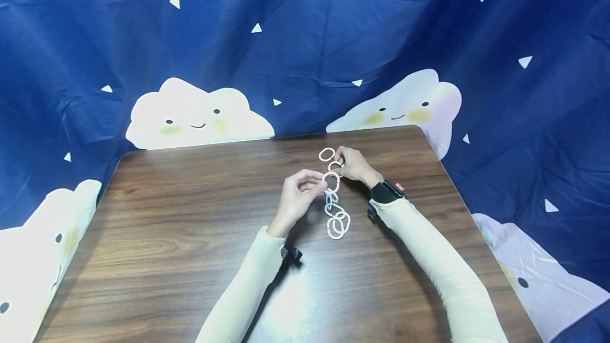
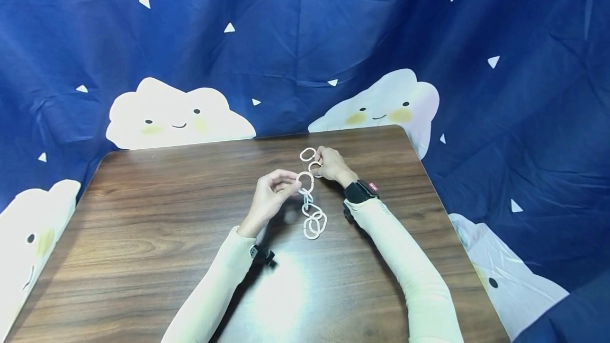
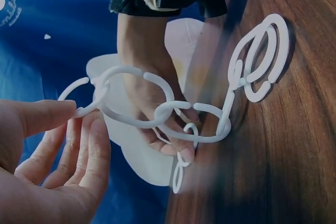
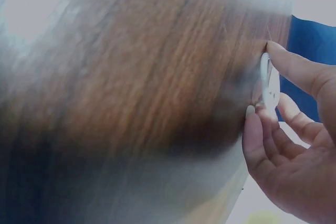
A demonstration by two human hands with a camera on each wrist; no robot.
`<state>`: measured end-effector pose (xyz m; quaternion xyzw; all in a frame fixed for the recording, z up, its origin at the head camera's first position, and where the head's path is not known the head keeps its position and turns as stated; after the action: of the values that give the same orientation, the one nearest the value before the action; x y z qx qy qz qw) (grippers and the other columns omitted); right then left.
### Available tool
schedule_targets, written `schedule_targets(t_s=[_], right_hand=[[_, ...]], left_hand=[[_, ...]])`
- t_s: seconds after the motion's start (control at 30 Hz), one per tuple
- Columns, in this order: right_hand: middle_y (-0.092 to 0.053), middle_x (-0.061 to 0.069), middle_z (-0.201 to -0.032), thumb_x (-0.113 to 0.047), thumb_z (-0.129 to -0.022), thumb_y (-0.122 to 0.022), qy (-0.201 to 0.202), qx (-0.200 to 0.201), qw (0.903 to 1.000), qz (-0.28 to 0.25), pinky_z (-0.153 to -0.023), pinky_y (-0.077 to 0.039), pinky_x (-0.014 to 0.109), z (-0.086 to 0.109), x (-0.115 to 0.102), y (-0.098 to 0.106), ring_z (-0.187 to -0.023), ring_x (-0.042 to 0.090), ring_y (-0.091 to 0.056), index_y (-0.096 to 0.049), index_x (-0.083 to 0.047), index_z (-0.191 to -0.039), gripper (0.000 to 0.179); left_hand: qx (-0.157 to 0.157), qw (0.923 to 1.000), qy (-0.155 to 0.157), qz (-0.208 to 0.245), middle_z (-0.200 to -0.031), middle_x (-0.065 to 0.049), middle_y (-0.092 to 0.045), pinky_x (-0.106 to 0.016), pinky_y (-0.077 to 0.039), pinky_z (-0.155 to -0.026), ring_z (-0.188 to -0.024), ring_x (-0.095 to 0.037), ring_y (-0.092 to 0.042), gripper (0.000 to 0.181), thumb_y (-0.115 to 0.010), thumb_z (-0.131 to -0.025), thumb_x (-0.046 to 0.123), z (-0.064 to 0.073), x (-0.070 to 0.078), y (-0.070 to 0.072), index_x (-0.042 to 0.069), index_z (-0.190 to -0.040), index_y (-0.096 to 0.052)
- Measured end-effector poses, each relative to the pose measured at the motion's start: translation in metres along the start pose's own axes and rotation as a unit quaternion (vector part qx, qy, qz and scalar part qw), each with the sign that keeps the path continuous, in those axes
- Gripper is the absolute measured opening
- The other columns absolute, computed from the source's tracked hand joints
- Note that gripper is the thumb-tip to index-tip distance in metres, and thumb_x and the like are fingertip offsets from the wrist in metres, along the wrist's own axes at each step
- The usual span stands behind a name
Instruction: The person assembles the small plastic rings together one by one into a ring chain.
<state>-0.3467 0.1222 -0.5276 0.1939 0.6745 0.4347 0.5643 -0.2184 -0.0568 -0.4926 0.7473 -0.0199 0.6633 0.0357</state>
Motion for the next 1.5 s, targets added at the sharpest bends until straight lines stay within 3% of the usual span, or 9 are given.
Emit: schedule_targets(t_s=[0.2, 0.6, 0.7, 0.83, 1.03, 1.17, 1.27, 1.37, 1.5], right_hand=[[-0.069, 0.015, -0.092, -0.003, -0.085, -0.073, 0.008, -0.007, 0.9999, 0.002, -0.078, -0.048, 0.032, 0.006, 0.005, 0.003, -0.087, 0.025, -0.062, -0.068, -0.002, -0.112, 0.027], [-0.071, 0.005, -0.075, -0.011, -0.088, -0.079, 0.013, 0.014, 0.9986, -0.050, -0.064, -0.046, 0.019, 0.019, 0.009, 0.018, -0.069, 0.012, -0.060, -0.073, -0.007, -0.086, 0.007], [-0.074, 0.009, -0.079, -0.006, -0.088, -0.072, 0.016, 0.022, 0.9980, -0.056, -0.064, -0.047, 0.018, 0.022, 0.008, 0.026, -0.071, 0.014, -0.063, -0.074, -0.006, -0.087, 0.003], [-0.077, 0.013, -0.085, -0.001, -0.088, -0.066, 0.014, 0.024, 0.9978, -0.060, -0.067, -0.049, 0.019, 0.027, 0.006, 0.036, -0.073, 0.016, -0.066, -0.075, -0.005, -0.093, 0.011], [-0.079, 0.014, -0.090, -0.003, -0.091, -0.068, 0.016, 0.022, 0.9968, -0.075, -0.068, -0.052, 0.017, 0.035, 0.005, 0.046, -0.078, 0.017, -0.071, -0.076, -0.003, -0.101, 0.012], [-0.080, 0.015, -0.095, -0.002, -0.094, -0.069, 0.016, 0.014, 0.9942, -0.106, -0.068, -0.056, 0.015, 0.042, 0.002, 0.052, -0.084, 0.026, -0.075, -0.075, -0.002, -0.105, 0.013], [-0.079, 0.019, -0.099, -0.002, -0.095, -0.069, 0.016, 0.005, 0.9906, -0.136, -0.071, -0.061, 0.019, 0.049, -0.002, 0.056, -0.086, 0.029, -0.076, -0.074, 0.000, -0.110, 0.016], [-0.077, 0.024, -0.104, -0.004, -0.097, -0.070, 0.014, -0.006, 0.9847, -0.174, -0.077, -0.066, 0.030, 0.057, -0.008, 0.060, -0.082, 0.020, -0.076, -0.072, 0.002, -0.115, 0.019], [-0.076, 0.024, -0.107, -0.008, -0.098, -0.071, 0.015, -0.006, 0.9789, -0.204, -0.082, -0.067, 0.039, 0.067, -0.015, 0.065, -0.081, 0.012, -0.075, -0.071, 0.000, -0.119, 0.022]], left_hand=[[0.000, 1.0000, -0.006, 0.006, -0.102, -0.028, -0.075, -0.016, -0.062, -0.075, -0.078, -0.004, -0.070, 0.023, -0.078, -0.089, 0.000, -0.001, 0.002, -0.001, -0.006, -0.111, -0.073], [-0.003, 0.9999, 0.002, 0.011, -0.103, -0.028, -0.075, -0.017, -0.062, -0.075, -0.077, -0.006, -0.071, 0.024, -0.077, -0.090, 0.000, -0.001, 0.001, -0.001, -0.007, -0.113, -0.072], [-0.005, 0.9999, 0.006, 0.012, -0.102, -0.027, -0.075, -0.018, -0.063, -0.074, -0.078, -0.012, -0.073, 0.027, -0.077, -0.090, 0.001, 0.000, 0.000, -0.001, -0.010, -0.115, -0.070], [-0.003, 0.9999, 0.009, 0.012, -0.102, -0.026, -0.076, -0.018, -0.063, -0.074, -0.080, -0.020, -0.076, 0.025, -0.078, -0.090, 0.001, 0.000, -0.001, -0.002, -0.007, -0.113, -0.072], [0.001, 0.9999, 0.008, 0.007, -0.102, -0.025, -0.076, -0.017, -0.062, -0.074, -0.080, -0.015, -0.074, 0.020, -0.078, -0.090, 0.002, 0.001, 0.002, -0.002, 0.000, -0.110, -0.075], [0.000, 0.9999, 0.007, 0.009, -0.102, -0.026, -0.076, -0.017, -0.062, -0.073, -0.082, -0.024, -0.075, 0.022, -0.078, -0.090, 0.002, 0.001, 0.003, -0.002, -0.004, -0.111, -0.074], [-0.003, 0.9999, 0.006, 0.013, -0.102, -0.027, -0.075, -0.018, -0.063, -0.073, -0.087, -0.037, -0.076, 0.023, -0.078, -0.090, 0.001, 0.000, 0.003, -0.002, -0.005, -0.112, -0.073], [-0.007, 0.9998, 0.003, 0.021, -0.102, -0.029, -0.075, -0.020, -0.064, -0.074, -0.090, -0.047, -0.073, 0.024, -0.078, -0.090, 0.001, 0.000, 0.002, -0.001, -0.005, -0.112, -0.073], [-0.007, 0.9997, 0.003, 0.023, -0.102, -0.029, -0.074, -0.029, -0.067, -0.077, -0.087, -0.042, -0.075, 0.024, -0.078, -0.090, 0.000, -0.001, 0.001, -0.001, -0.006, -0.112, -0.072]])
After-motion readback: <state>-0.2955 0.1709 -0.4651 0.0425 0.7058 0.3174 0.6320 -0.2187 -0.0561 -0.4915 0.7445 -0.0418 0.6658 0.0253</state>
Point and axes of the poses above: each hand's wrist, its own z-axis away from the middle knuckle, its own y-axis out of the back of the hand, x = y × z, the point moved 4 cm from there along -z, towards the middle knuckle
